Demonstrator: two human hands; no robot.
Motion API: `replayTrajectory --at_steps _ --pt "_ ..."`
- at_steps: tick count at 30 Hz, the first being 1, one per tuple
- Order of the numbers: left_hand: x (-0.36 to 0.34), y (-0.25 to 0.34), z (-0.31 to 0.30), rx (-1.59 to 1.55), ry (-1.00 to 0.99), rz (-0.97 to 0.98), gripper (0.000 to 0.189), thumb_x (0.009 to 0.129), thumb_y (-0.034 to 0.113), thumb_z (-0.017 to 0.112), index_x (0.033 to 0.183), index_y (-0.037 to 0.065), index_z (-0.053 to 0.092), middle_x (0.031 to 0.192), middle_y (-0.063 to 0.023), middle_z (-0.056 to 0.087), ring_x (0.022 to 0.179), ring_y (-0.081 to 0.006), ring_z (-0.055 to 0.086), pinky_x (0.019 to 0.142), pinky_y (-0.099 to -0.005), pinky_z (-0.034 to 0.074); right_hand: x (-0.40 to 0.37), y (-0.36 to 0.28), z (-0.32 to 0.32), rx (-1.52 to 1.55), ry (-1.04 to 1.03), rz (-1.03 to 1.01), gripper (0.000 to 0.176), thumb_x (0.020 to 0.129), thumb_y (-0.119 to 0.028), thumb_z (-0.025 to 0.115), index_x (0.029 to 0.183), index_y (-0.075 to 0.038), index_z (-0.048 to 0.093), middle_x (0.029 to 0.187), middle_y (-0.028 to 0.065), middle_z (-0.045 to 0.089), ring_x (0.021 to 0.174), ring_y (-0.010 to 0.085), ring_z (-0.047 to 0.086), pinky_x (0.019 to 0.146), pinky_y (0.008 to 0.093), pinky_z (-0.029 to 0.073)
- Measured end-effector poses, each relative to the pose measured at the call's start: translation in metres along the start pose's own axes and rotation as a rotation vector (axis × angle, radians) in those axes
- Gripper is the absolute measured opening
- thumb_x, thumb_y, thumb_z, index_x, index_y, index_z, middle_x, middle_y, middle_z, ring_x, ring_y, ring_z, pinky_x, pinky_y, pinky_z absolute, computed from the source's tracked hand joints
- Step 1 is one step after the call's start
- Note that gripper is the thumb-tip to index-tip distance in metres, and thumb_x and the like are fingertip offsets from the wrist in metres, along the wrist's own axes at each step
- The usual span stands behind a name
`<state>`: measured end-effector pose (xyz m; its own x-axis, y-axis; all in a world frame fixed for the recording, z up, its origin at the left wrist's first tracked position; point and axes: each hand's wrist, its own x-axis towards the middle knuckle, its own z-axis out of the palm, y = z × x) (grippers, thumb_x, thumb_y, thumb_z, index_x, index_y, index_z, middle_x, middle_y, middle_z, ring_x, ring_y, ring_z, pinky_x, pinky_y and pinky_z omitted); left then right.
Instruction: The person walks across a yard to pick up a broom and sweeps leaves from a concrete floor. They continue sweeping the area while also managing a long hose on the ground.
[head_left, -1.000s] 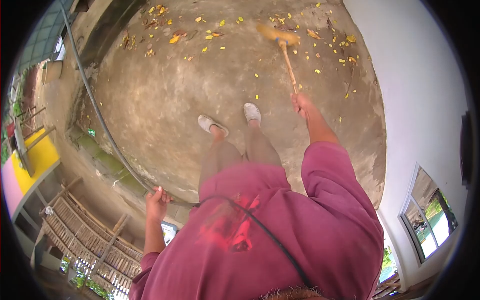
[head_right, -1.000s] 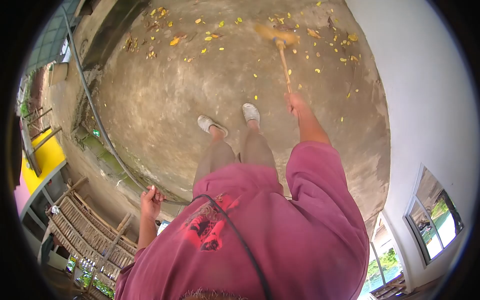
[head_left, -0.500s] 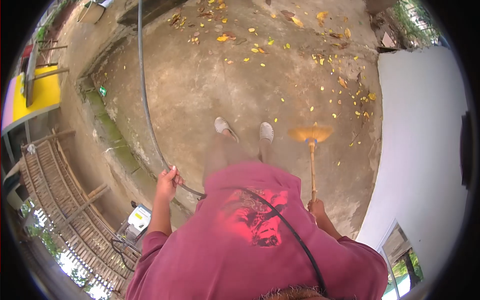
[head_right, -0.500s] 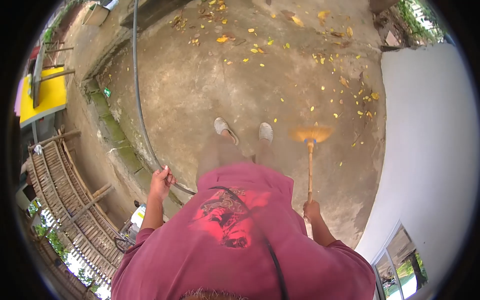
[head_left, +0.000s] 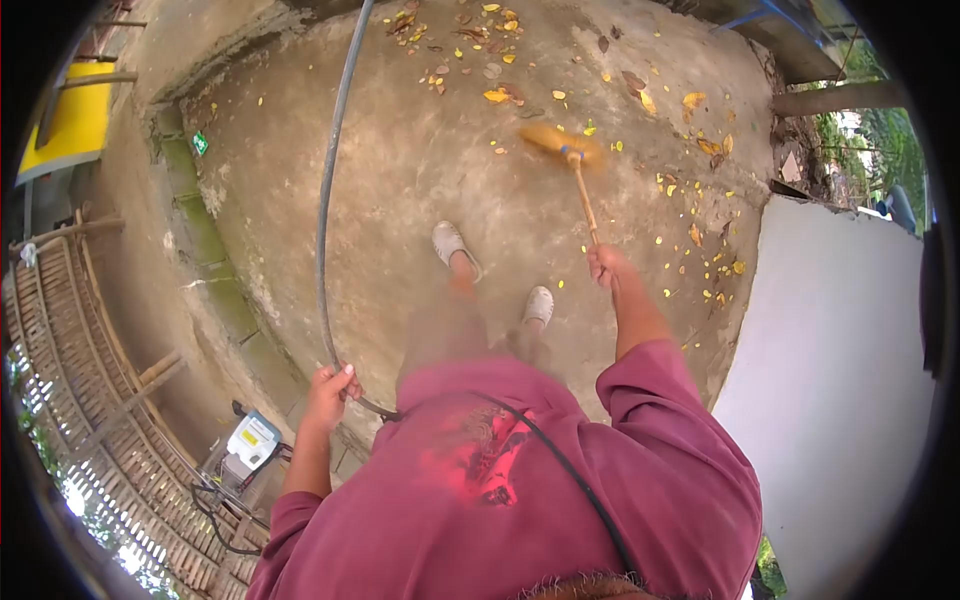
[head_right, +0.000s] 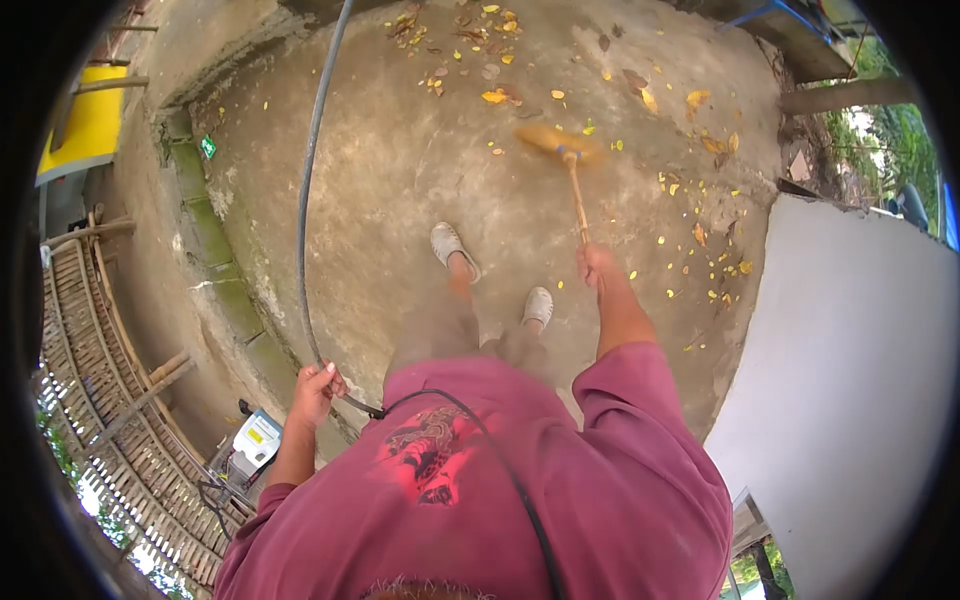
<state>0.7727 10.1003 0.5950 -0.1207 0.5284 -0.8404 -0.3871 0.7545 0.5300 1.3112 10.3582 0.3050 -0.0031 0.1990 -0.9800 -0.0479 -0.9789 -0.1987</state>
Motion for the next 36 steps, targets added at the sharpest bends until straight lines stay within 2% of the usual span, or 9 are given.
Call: replayTrajectory --at_steps 4,8,13,19,21,26,30,32,36 --pt "0.014 0.030 -0.036 0.014 -0.010 0.013 0.027 0.093 0.026 0.068 0.081 0.004 0.060 0.066 -0.0058 0.056 0.062 -0.0194 0.056 0.066 -0.0335 0.047 -0.020 -0.094 0.117 0.124 -0.017 -0.037 0.014 0.099 -0.013 0.046 0.086 -0.015 0.046 0.060 -0.0065 0.039 0.045 0.0064 0.033 0.039 0.0236 0.028" --pt "0.035 0.068 -0.055 -0.082 -0.102 0.029 0.024 0.093 0.023 0.067 0.084 0.002 0.061 0.066 -0.0058 0.055 0.063 -0.0189 0.055 0.066 -0.0342 0.046 -0.083 -0.040 0.191 0.280 -0.094 0.018 0.015 0.100 -0.015 0.046 0.085 -0.017 0.045 0.060 -0.0061 0.038 0.044 0.0075 0.031 0.039 0.0241 0.027" --pt "0.060 0.105 -0.046 -0.081 -0.077 -0.006 0.022 0.094 0.022 0.066 0.089 0.001 0.062 0.066 -0.0057 0.055 0.063 -0.0183 0.054 0.066 -0.0337 0.046 -0.225 0.024 0.262 0.320 -0.297 0.336 0.022 0.097 -0.012 0.049 0.076 -0.014 0.044 0.061 -0.0047 0.040 0.043 0.0081 0.033 0.039 0.0253 0.029" --pt "0.073 0.118 -0.055 0.027 -0.082 0.006 0.024 0.094 0.024 0.068 0.084 0.001 0.063 0.067 -0.0054 0.058 0.065 -0.0168 0.057 0.064 -0.0317 0.045 -0.105 -0.006 0.306 0.650 -0.562 0.852 0.026 0.099 -0.014 0.039 0.073 -0.013 0.043 0.057 -0.0065 0.040 0.041 0.0047 0.037 0.035 0.0192 0.032" --pt "0.061 0.122 -0.064 0.071 -0.078 0.023 0.026 0.094 0.023 0.068 0.080 0.002 0.062 0.067 -0.0051 0.059 0.064 -0.0158 0.057 0.063 -0.0311 0.045 -0.059 -0.060 0.325 0.444 -0.486 0.657 0.028 0.099 -0.013 0.035 0.072 -0.013 0.041 0.055 -0.0064 0.039 0.040 0.0041 0.039 0.034 0.0197 0.034" --pt "0.036 0.130 -0.087 0.174 0.125 0.028 0.030 0.092 0.026 0.072 0.073 0.005 0.061 0.063 -0.0029 0.057 0.056 -0.0122 0.053 0.054 -0.0283 0.042 0.025 -0.189 0.327 0.528 -0.382 0.236 0.028 0.099 -0.012 0.031 0.073 -0.012 0.042 0.054 -0.0032 0.040 0.039 0.0090 0.037 0.034 0.0238 0.035" --pt "0.042 0.143 -0.105 0.206 0.261 0.056 0.033 0.090 0.029 0.075 0.072 0.005 0.060 0.061 -0.0018 0.055 0.051 -0.0104 0.051 0.050 -0.0270 0.040 -0.013 -0.208 0.329 0.226 -0.096 -0.092 0.020 0.096 -0.009 0.035 0.079 -0.013 0.044 0.057 -0.0045 0.041 0.042 0.0067 0.037 0.036 0.0229 0.034" --pt "0.048 0.157 -0.105 0.226 0.300 0.044 0.034 0.090 0.028 0.075 0.071 0.005 0.059 0.060 -0.0019 0.055 0.051 -0.0105 0.050 0.049 -0.0272 0.039 -0.053 -0.191 0.336 0.295 -0.034 -0.007 0.015 0.097 -0.009 0.037 0.085 -0.014 0.044 0.060 -0.0051 0.042 0.043 0.0063 0.035 0.036 0.0227 0.032" --pt "0.073 0.191 -0.096 0.101 0.256 0.017 0.034 0.091 0.027 0.074 0.071 0.005 0.058 0.059 -0.0020 0.054 0.050 -0.0112 0.050 0.049 -0.0276 0.039 -0.150 -0.163 0.353 0.340 -0.288 0.181 0.015 0.098 -0.011 0.044 0.084 -0.016 0.045 0.060 -0.0071 0.041 0.043 0.0044 0.033 0.037 0.0215 0.030"
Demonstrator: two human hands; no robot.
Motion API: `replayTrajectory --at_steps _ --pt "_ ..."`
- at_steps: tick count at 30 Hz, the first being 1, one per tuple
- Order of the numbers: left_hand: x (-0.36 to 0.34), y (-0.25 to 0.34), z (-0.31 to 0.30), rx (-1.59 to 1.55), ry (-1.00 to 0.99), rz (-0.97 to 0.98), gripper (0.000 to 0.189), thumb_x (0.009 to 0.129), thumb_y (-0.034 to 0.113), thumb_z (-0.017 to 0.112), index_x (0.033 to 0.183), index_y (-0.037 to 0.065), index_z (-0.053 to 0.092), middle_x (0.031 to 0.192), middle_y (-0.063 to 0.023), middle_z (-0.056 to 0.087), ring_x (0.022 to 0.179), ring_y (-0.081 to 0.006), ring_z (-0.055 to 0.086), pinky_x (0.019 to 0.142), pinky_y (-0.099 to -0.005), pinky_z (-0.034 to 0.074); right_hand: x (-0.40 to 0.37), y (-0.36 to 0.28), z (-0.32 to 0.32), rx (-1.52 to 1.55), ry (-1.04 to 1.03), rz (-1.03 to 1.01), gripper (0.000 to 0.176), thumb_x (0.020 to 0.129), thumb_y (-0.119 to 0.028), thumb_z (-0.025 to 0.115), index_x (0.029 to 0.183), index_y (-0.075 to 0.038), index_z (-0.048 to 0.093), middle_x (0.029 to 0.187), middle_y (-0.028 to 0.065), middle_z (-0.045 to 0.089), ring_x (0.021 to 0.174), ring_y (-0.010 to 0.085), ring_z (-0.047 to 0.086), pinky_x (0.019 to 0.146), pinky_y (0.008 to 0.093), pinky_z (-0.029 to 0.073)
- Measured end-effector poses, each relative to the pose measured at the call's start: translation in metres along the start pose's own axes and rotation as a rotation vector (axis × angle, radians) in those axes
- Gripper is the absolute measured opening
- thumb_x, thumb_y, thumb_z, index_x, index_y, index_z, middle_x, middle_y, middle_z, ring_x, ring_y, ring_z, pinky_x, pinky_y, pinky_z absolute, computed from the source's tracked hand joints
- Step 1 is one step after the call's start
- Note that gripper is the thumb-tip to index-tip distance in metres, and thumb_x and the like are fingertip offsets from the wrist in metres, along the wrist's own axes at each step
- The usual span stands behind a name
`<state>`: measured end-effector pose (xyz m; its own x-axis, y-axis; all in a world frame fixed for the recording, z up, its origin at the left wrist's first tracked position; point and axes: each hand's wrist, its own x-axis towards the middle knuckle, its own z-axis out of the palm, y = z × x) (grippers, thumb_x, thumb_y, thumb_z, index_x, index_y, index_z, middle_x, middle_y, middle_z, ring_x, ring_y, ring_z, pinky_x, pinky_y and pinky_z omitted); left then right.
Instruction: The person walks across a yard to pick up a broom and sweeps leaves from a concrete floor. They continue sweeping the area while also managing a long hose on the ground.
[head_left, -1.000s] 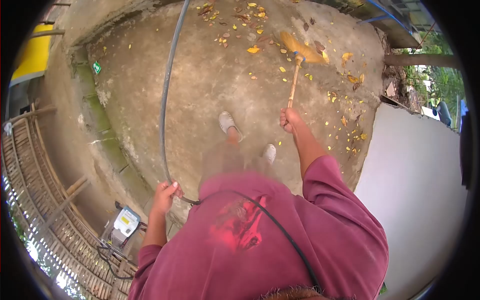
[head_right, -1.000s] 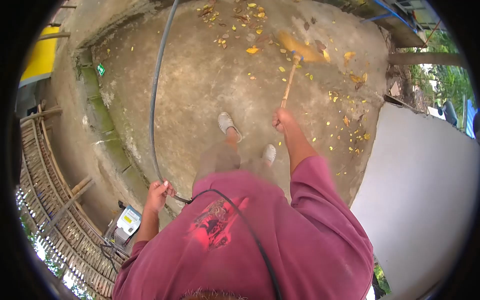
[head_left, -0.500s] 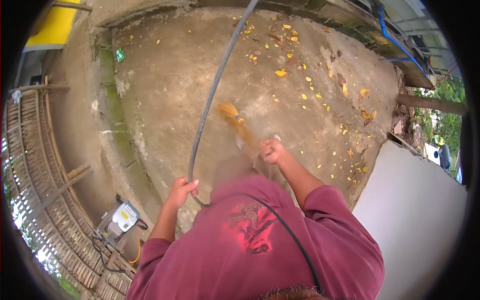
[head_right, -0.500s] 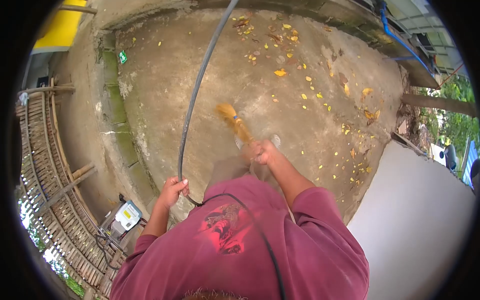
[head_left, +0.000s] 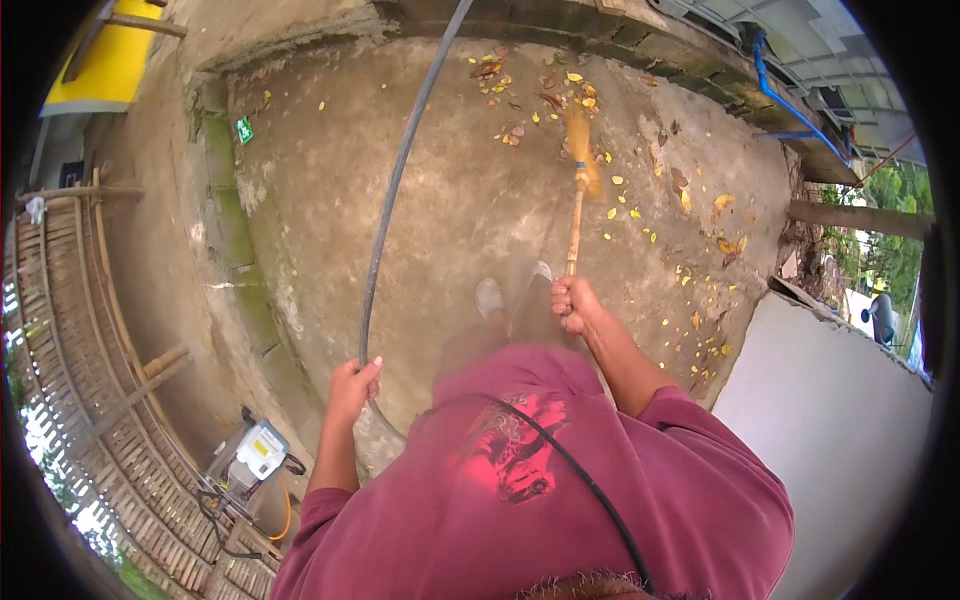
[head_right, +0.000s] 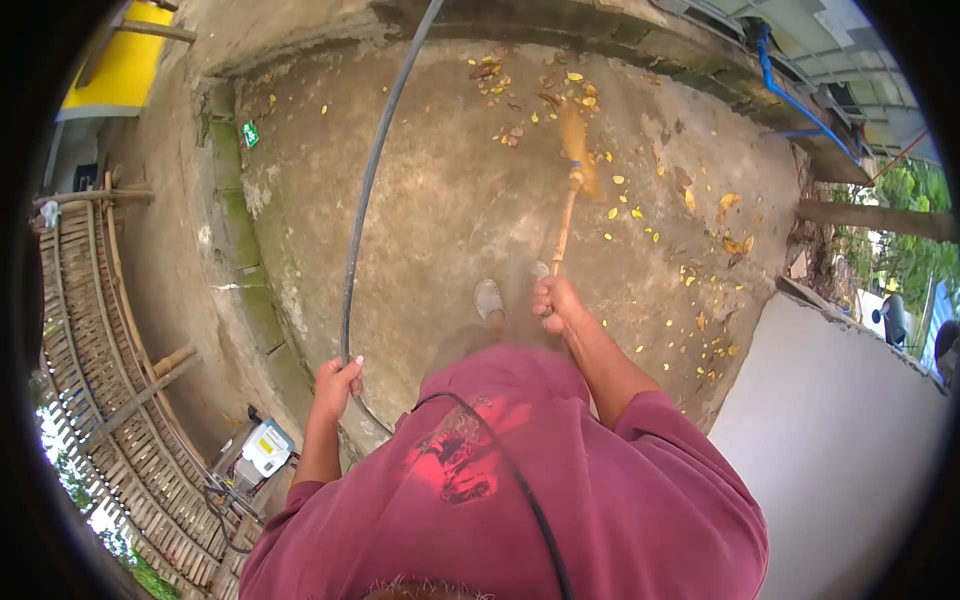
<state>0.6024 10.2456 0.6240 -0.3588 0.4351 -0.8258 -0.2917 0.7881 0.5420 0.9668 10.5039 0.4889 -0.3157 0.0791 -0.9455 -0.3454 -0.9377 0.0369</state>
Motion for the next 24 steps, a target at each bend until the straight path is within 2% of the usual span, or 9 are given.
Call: replayTrajectory --at_steps 3,7,9,13,14,18,20,22,24 --pt "0.030 0.049 0.018 -0.003 -0.094 0.036 0.033 0.091 0.025 0.073 0.070 0.005 0.057 0.059 -0.0023 0.053 0.050 -0.0121 0.050 0.049 -0.0282 0.040 -0.010 0.020 0.033 0.050 -0.277 0.329 0.026 0.098 -0.015 0.047 0.073 -0.016 0.043 0.056 -0.0073 0.040 0.042 0.0055 0.035 0.038 0.0224 0.030" --pt "0.065 0.132 0.051 0.127 -0.128 0.084 0.031 0.092 0.023 0.072 0.071 0.006 0.056 0.059 -0.0019 0.052 0.051 -0.0128 0.050 0.051 -0.0294 0.041 0.064 -0.003 0.102 0.286 -0.357 0.743 0.032 0.096 -0.014 0.049 0.065 -0.015 0.042 0.053 -0.0066 0.040 0.041 0.0064 0.038 0.037 0.0217 0.034" --pt "0.077 0.171 0.065 0.173 -0.140 0.072 0.031 0.093 0.022 0.071 0.072 0.007 0.054 0.058 -0.0012 0.050 0.051 -0.0137 0.049 0.052 -0.0297 0.041 0.126 -0.021 0.135 0.325 -0.462 0.791 0.032 0.095 -0.012 0.047 0.063 -0.015 0.041 0.051 -0.0062 0.040 0.041 0.0070 0.040 0.038 0.0218 0.037" --pt "0.081 0.211 0.082 0.261 -0.194 0.016 0.031 0.092 0.021 0.071 0.070 0.005 0.057 0.057 -0.0023 0.054 0.053 -0.0123 0.052 0.053 -0.0278 0.040 0.209 -0.097 0.179 0.361 -0.330 0.643 0.032 0.093 -0.011 0.043 0.062 -0.015 0.041 0.050 -0.0060 0.040 0.040 0.0078 0.039 0.039 0.0221 0.039" --pt "0.084 0.219 0.083 0.248 -0.205 0.007 0.030 0.093 0.020 0.070 0.071 0.005 0.057 0.059 -0.0029 0.056 0.054 -0.0118 0.053 0.053 -0.0274 0.039 0.210 -0.125 0.179 0.430 -0.338 0.541 0.032 0.094 -0.011 0.043 0.062 -0.015 0.040 0.050 -0.0061 0.039 0.039 0.0078 0.039 0.038 0.0223 0.038" --pt "0.094 0.235 0.089 0.126 -0.139 -0.008 0.029 0.094 0.019 0.070 0.072 0.005 0.057 0.059 -0.0022 0.056 0.054 -0.0107 0.052 0.053 -0.0270 0.039 0.197 -0.268 0.130 0.480 -0.317 0.157 0.030 0.095 -0.010 0.040 0.066 -0.017 0.037 0.051 -0.0068 0.036 0.041 0.0061 0.038 0.037 0.0221 0.034" --pt "0.099 0.245 0.087 0.102 -0.143 0.004 0.028 0.095 0.018 0.070 0.073 0.006 0.057 0.059 -0.0013 0.055 0.054 -0.0100 0.051 0.052 -0.0266 0.038 0.184 -0.317 0.109 0.400 -0.089 -0.047 0.030 0.097 -0.010 0.037 0.068 -0.015 0.039 0.052 -0.0062 0.035 0.041 0.0068 0.035 0.037 0.0221 0.034" --pt "0.096 0.263 0.084 0.078 -0.166 0.000 0.030 0.094 0.020 0.070 0.071 0.007 0.056 0.059 -0.0004 0.053 0.054 -0.0097 0.050 0.052 -0.0267 0.038 0.155 -0.335 0.110 0.167 0.148 -0.255 0.028 0.096 -0.009 0.037 0.069 -0.015 0.038 0.055 -0.0055 0.035 0.043 0.0074 0.034 0.038 0.0216 0.033" --pt "0.096 0.271 0.076 0.100 -0.222 -0.031 0.033 0.093 0.024 0.071 0.068 0.008 0.056 0.059 0.0004 0.052 0.054 -0.0097 0.049 0.052 -0.0277 0.038 0.134 -0.336 0.117 0.164 0.208 -0.215 0.025 0.095 -0.008 0.038 0.071 -0.015 0.038 0.057 -0.0047 0.035 0.044 0.0079 0.035 0.038 0.0218 0.033"
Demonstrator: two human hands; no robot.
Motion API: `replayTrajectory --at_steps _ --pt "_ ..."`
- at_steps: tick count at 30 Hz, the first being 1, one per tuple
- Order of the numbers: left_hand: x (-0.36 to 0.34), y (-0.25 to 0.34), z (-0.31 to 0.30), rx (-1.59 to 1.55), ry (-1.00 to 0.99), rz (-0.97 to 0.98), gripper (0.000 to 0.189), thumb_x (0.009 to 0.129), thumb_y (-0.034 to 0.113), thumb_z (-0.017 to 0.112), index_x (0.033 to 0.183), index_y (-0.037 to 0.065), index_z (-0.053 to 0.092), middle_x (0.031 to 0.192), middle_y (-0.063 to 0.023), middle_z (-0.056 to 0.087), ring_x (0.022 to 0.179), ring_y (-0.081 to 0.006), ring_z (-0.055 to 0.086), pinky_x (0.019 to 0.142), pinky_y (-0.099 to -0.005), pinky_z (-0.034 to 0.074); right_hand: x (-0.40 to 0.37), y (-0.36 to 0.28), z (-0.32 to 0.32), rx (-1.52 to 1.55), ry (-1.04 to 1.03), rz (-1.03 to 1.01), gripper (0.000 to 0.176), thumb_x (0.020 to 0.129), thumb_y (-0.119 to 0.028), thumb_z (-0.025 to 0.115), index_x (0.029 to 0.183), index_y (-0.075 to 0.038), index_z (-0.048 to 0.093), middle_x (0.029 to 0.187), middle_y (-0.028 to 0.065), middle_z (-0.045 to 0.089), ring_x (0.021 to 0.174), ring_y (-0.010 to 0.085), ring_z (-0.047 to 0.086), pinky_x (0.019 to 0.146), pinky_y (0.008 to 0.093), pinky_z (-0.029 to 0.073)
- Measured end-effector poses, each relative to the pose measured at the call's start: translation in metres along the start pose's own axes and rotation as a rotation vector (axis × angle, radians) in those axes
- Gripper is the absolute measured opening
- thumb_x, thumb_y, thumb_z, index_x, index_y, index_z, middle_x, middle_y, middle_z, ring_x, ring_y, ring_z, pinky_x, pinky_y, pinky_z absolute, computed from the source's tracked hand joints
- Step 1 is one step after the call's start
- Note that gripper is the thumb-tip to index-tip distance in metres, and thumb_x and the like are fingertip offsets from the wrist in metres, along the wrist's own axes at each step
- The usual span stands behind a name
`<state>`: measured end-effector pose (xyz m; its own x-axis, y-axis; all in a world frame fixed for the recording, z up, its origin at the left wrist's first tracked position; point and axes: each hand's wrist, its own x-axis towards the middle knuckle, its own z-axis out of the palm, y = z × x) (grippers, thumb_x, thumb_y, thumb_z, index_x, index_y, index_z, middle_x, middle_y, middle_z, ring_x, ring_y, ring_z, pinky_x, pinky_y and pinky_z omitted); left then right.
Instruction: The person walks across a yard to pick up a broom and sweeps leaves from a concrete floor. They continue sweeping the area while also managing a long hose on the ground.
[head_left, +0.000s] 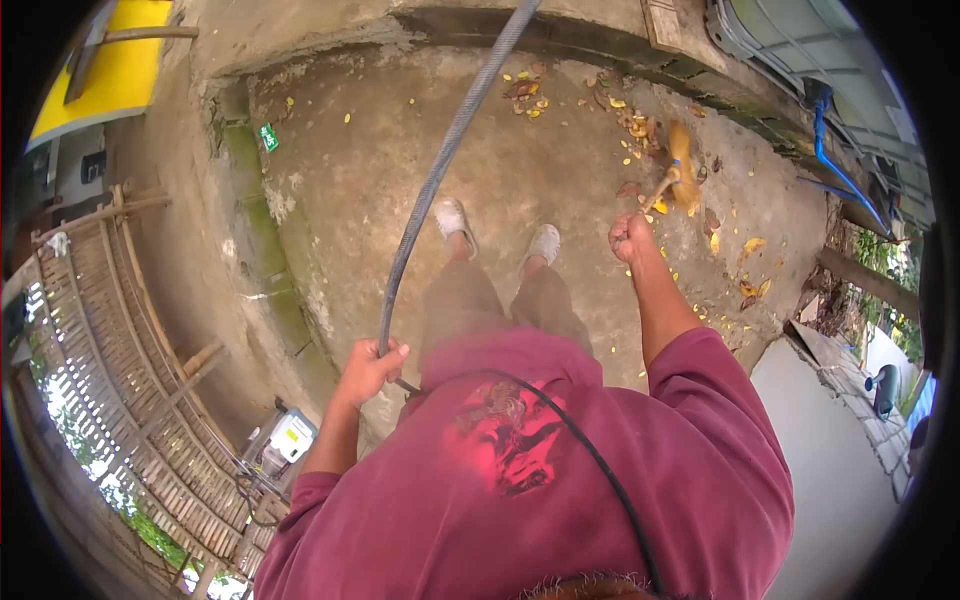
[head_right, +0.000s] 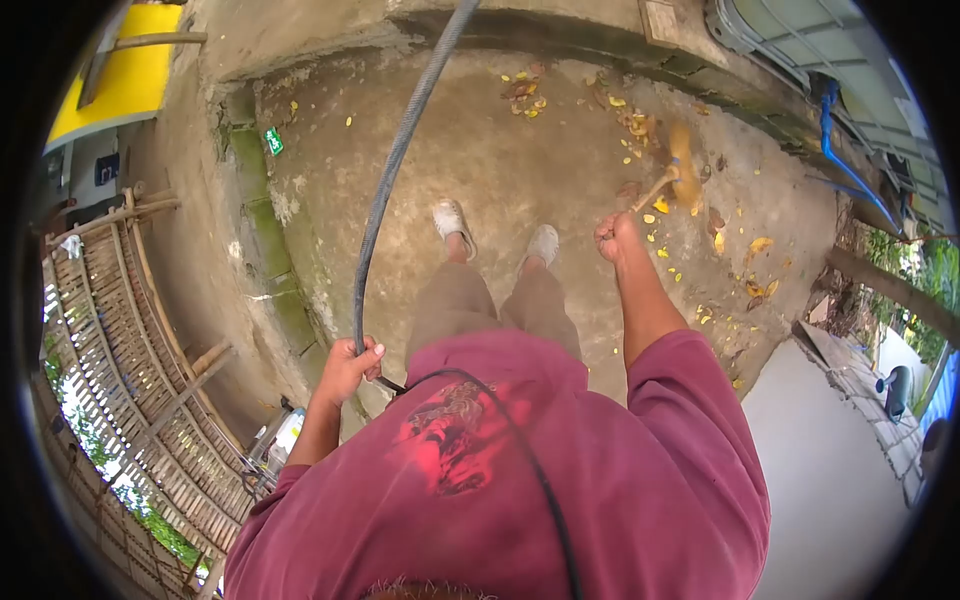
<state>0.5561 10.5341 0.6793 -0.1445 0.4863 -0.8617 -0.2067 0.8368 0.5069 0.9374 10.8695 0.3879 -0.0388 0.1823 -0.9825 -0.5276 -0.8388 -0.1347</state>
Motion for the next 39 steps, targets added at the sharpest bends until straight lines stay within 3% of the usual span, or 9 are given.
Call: replayTrajectory --at_steps 4,11,14,16,20,26,31,34,39 --pt "0.014 0.016 -0.038 0.297 -0.061 -0.048 0.040 0.093 0.030 0.073 0.065 0.007 0.055 0.058 0.0011 0.051 0.053 -0.0095 0.046 0.051 -0.0282 0.038 -0.070 0.055 0.033 0.028 -0.087 -0.025 0.024 0.093 -0.005 0.037 0.071 -0.014 0.039 0.059 -0.0033 0.035 0.045 0.0096 0.033 0.039 0.0242 0.033" --pt "0.052 0.020 -0.114 0.238 0.091 -0.050 0.041 0.090 0.035 0.076 0.065 0.006 0.060 0.057 0.0000 0.056 0.054 -0.0085 0.051 0.052 -0.0280 0.040 -0.162 0.185 0.202 -0.073 -0.415 0.651 0.031 0.098 -0.017 0.049 0.068 -0.016 0.043 0.055 -0.0061 0.038 0.044 0.0079 0.036 0.041 0.0230 0.034" --pt "0.045 0.049 -0.147 0.315 -0.035 -0.103 0.036 0.090 0.034 0.073 0.078 0.001 0.068 0.064 -0.0033 0.061 0.061 -0.0107 0.055 0.059 -0.0312 0.046 -0.126 0.227 0.296 -0.252 -0.468 0.737 0.030 0.099 -0.017 0.049 0.069 -0.013 0.045 0.054 -0.0061 0.039 0.042 0.0071 0.039 0.040 0.0227 0.034" --pt "0.042 0.061 -0.163 0.324 -0.126 -0.092 0.033 0.089 0.031 0.073 0.080 0.000 0.070 0.065 -0.0045 0.063 0.061 -0.0117 0.057 0.059 -0.0321 0.047 -0.078 0.263 0.375 -0.044 -0.500 1.156 0.030 0.098 -0.015 0.051 0.068 -0.012 0.045 0.053 -0.0063 0.041 0.042 0.0066 0.041 0.039 0.0223 0.036" --pt "0.042 0.075 -0.195 0.351 -0.187 -0.009 0.017 0.083 0.017 0.073 0.077 0.002 0.068 0.060 -0.0063 0.062 0.055 -0.0123 0.057 0.054 -0.0314 0.046 -0.013 0.335 0.533 -0.098 -0.549 1.230 0.027 0.093 -0.007 0.047 0.067 -0.011 0.043 0.054 -0.0051 0.042 0.042 0.0074 0.043 0.039 0.0224 0.039" --pt "0.060 0.097 -0.237 0.308 -0.221 -0.015 0.009 0.077 0.010 0.068 0.078 0.000 0.067 0.062 -0.0123 0.060 0.056 -0.0144 0.053 0.057 -0.0336 0.046 0.052 0.343 0.603 0.150 -0.463 0.747 0.025 0.091 -0.004 0.045 0.068 -0.012 0.042 0.055 -0.0040 0.042 0.041 0.0077 0.041 0.040 0.0218 0.039" --pt "0.081 0.097 -0.258 0.305 -0.362 -0.026 0.015 0.080 0.015 0.070 0.081 0.000 0.068 0.063 -0.0149 0.060 0.059 -0.0108 0.052 0.058 -0.0341 0.046 0.073 0.173 0.498 0.132 -0.320 0.242 0.027 0.096 -0.012 0.040 0.070 -0.019 0.041 0.055 -0.0083 0.036 0.042 0.0056 0.039 0.043 0.0232 0.031" --pt "0.092 0.101 -0.257 0.315 -0.366 0.075 0.019 0.083 0.017 0.071 0.086 -0.001 0.069 0.064 -0.0130 0.060 0.061 -0.0082 0.049 0.058 -0.0333 0.046 0.098 0.064 0.430 0.134 -0.075 -0.073 0.022 0.094 -0.007 0.036 0.074 -0.015 0.038 0.057 -0.0033 0.038 0.043 0.0080 0.039 0.040 0.0213 0.038" --pt "0.098 0.116 -0.250 0.364 -0.403 0.055 0.020 0.086 0.017 0.071 0.086 -0.003 0.068 0.062 -0.0100 0.060 0.060 -0.0087 0.052 0.057 -0.0326 0.047 0.023 0.009 0.366 0.049 0.134 -0.134 0.020 0.093 -0.005 0.037 0.075 -0.014 0.038 0.057 -0.0025 0.037 0.043 0.0094 0.037 0.039 0.0219 0.036"
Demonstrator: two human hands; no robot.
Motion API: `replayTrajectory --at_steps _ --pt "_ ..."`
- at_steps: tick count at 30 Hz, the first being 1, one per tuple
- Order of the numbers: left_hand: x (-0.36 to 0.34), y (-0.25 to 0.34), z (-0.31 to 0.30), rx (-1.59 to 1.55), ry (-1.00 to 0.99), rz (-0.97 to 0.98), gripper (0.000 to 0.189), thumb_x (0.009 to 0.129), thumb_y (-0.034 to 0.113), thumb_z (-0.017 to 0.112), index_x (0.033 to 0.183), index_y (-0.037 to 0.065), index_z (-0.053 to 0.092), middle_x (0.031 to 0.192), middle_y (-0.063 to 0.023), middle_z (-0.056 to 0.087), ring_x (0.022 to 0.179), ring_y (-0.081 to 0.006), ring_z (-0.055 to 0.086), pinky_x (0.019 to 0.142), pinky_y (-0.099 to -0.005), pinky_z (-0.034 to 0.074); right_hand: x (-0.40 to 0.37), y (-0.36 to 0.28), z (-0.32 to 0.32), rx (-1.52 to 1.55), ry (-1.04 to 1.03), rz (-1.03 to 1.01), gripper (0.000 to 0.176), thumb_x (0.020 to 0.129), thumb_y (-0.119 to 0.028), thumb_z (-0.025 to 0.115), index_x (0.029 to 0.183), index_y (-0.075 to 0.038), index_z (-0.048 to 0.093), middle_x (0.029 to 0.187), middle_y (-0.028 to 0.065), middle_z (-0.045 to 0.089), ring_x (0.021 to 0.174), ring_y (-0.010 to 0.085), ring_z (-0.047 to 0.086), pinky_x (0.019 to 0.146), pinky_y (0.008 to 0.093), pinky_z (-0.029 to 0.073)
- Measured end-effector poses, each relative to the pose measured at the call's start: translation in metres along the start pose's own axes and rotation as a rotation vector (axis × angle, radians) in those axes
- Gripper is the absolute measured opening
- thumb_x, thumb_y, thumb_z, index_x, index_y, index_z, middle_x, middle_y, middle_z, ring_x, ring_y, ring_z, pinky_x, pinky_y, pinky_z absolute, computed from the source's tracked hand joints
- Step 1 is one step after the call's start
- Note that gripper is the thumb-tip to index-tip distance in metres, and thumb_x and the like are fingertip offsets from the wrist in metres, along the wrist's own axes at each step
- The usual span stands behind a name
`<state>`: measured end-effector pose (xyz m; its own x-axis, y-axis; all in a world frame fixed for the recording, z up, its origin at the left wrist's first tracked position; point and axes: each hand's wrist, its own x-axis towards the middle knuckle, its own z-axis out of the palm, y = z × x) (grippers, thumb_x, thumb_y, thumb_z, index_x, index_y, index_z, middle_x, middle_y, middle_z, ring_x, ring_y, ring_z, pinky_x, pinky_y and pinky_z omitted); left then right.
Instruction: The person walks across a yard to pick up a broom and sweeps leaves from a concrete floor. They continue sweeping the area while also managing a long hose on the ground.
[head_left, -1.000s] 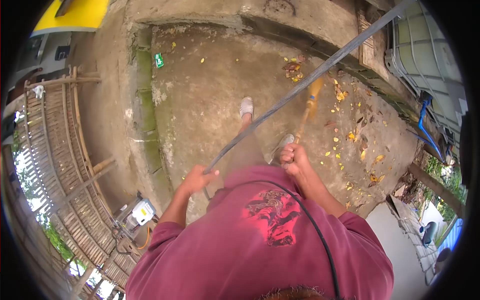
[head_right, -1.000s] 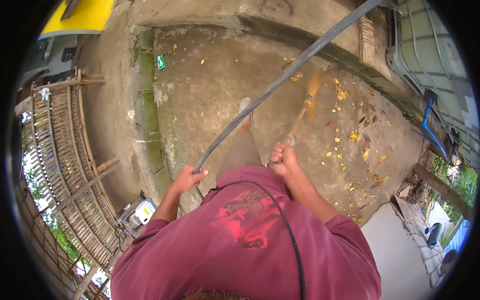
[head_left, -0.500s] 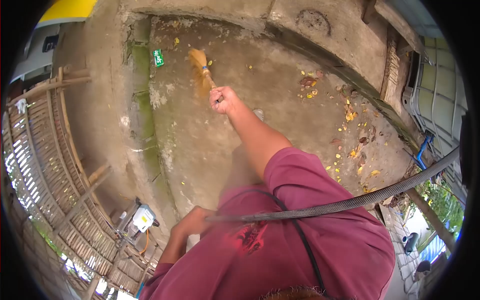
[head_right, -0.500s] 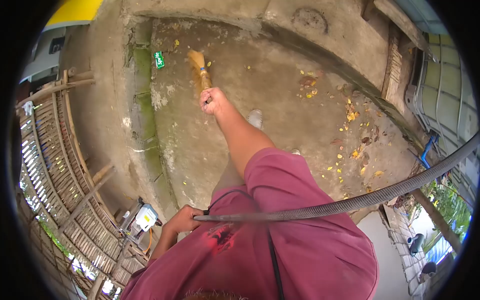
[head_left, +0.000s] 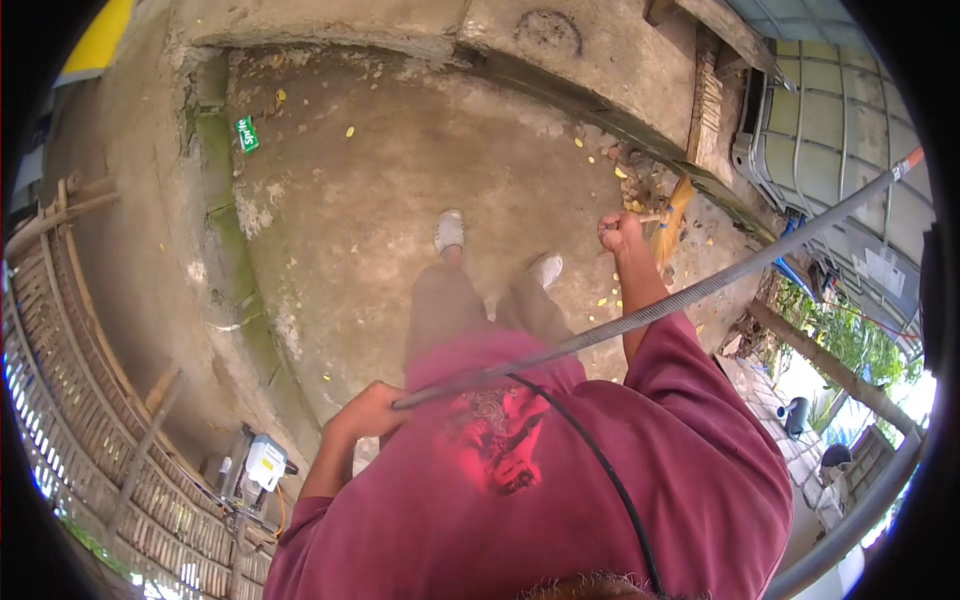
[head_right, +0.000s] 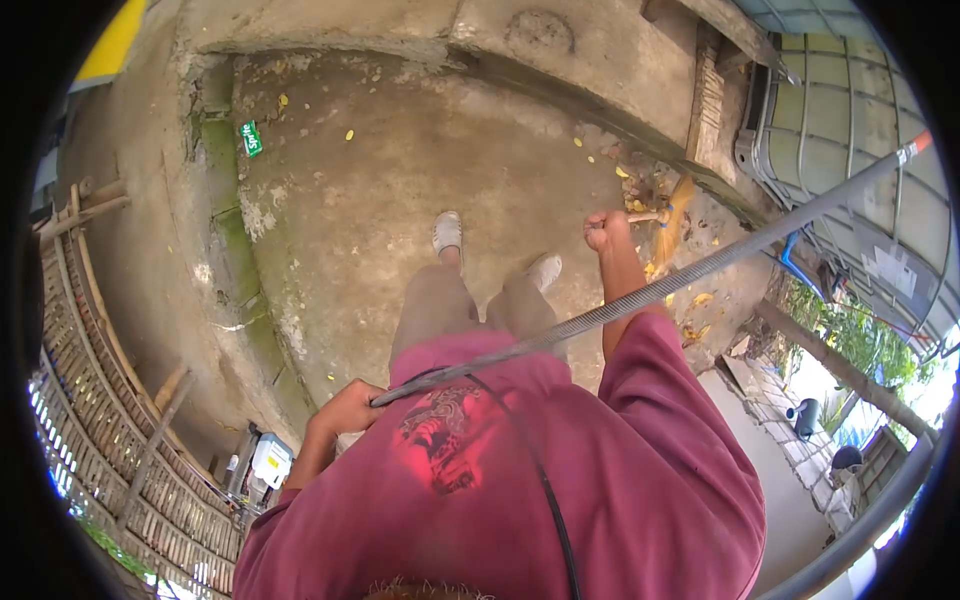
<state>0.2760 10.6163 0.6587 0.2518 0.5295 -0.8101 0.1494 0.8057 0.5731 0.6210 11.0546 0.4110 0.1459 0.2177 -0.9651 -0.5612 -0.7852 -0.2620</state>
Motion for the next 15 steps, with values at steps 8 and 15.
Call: replayTrajectory --at_steps 8,15 --pt "0.025 0.046 0.035 -0.009 0.038 -0.166 0.028 0.087 0.025 0.074 0.079 -0.001 0.069 0.061 -0.0048 0.057 0.060 -0.0133 0.054 0.059 -0.0315 0.045 -0.133 0.129 -0.092 0.029 -0.367 0.293 0.023 0.097 -0.013 0.048 0.075 -0.013 0.042 0.064 -0.0004 0.043 0.048 0.0106 0.039 0.043 0.0249 0.034" --pt "0.029 0.043 0.084 -0.197 0.426 -0.315 0.037 0.093 0.023 0.071 0.064 0.005 0.056 0.058 0.0012 0.050 0.052 -0.0090 0.044 0.049 -0.0281 0.034 -0.016 0.061 -0.022 0.336 -0.460 0.814 0.025 0.090 -0.007 0.044 0.065 -0.013 0.041 0.053 -0.0048 0.039 0.041 0.0087 0.038 0.039 0.0241 0.034"
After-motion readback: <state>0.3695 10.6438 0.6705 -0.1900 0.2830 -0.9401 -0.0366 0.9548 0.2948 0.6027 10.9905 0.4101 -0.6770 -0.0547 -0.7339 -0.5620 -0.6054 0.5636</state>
